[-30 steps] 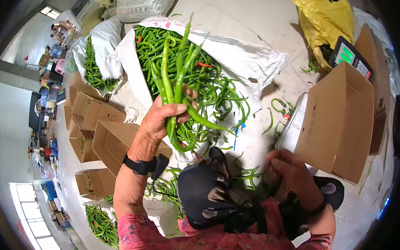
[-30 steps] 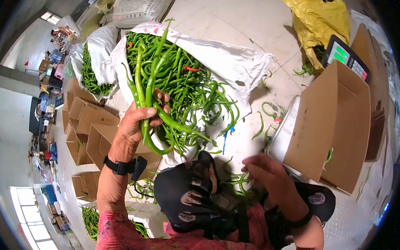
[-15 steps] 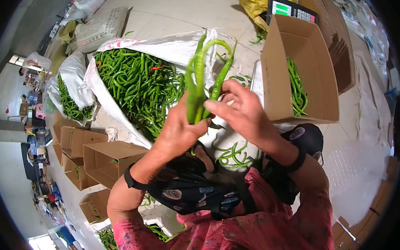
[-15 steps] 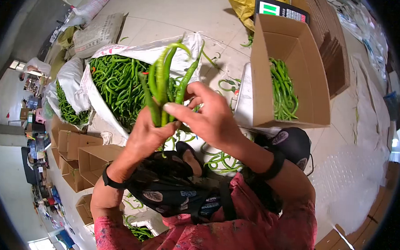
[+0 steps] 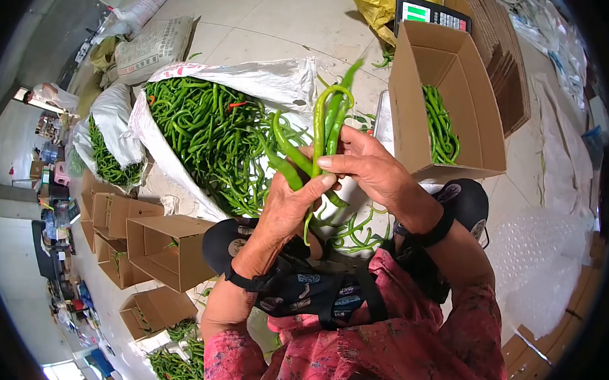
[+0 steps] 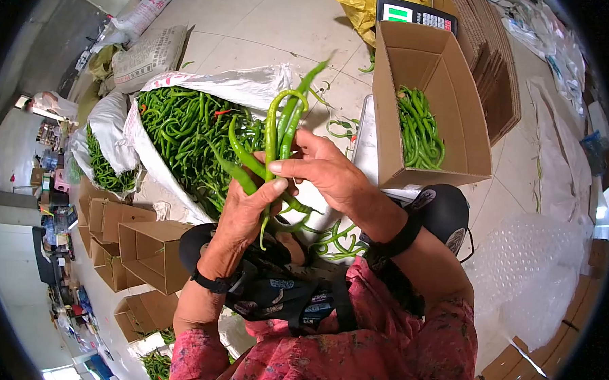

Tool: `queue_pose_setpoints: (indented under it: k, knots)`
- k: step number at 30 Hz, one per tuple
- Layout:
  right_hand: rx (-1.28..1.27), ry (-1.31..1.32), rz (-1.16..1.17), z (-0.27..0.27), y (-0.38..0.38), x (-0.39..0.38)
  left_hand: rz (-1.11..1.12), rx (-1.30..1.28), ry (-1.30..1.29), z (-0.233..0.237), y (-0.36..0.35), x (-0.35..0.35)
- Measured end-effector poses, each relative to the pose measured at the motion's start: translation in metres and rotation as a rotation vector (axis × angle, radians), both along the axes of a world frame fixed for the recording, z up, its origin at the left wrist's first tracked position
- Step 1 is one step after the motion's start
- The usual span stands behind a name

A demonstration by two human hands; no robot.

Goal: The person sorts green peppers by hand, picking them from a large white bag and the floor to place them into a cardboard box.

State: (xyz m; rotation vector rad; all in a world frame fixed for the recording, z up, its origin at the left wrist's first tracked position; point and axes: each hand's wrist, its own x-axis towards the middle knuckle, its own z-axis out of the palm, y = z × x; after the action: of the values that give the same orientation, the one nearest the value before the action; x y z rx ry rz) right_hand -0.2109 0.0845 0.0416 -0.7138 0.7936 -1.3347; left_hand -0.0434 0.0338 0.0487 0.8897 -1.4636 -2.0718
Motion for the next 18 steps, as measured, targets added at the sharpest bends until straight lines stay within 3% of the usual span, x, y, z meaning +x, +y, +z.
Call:
queue_pose_setpoints:
  k: [4, 6, 8, 11, 14, 16, 18]
  knots:
    - [0.004, 0.188, -0.047, -0.003, 0.009, 0.003, 0.157, -0.208, -0.103, -0.019, 0.009, -0.002]
    - [0.084, 0.3, -0.291, -0.009, 0.012, 0.014, 0.226, -0.618, -0.238, -0.045, 0.009, -0.002]
    - [0.045, 0.304, -0.265, -0.01, 0.011, 0.015, 0.223, -0.671, -0.277, -0.056, 0.014, -0.002]
    - [0.097, 0.435, -0.216, -0.041, 0.002, 0.006, 0.19, -0.457, -0.117, -0.065, 0.013, -0.002]
    - [0.12, 0.417, -0.175, -0.036, 0.002, 0.002, 0.112, -0.24, -0.182, -0.048, 0.002, 0.005]
    - [0.142, 0.343, -0.17, -0.041, 0.001, -0.002, 0.222, 0.038, 0.066, -0.056, 0.002, 0.004]
    - [0.164, -0.134, -0.071, -0.034, 0.005, -0.009, 0.266, 0.31, 0.257, -0.062, -0.008, 0.011]
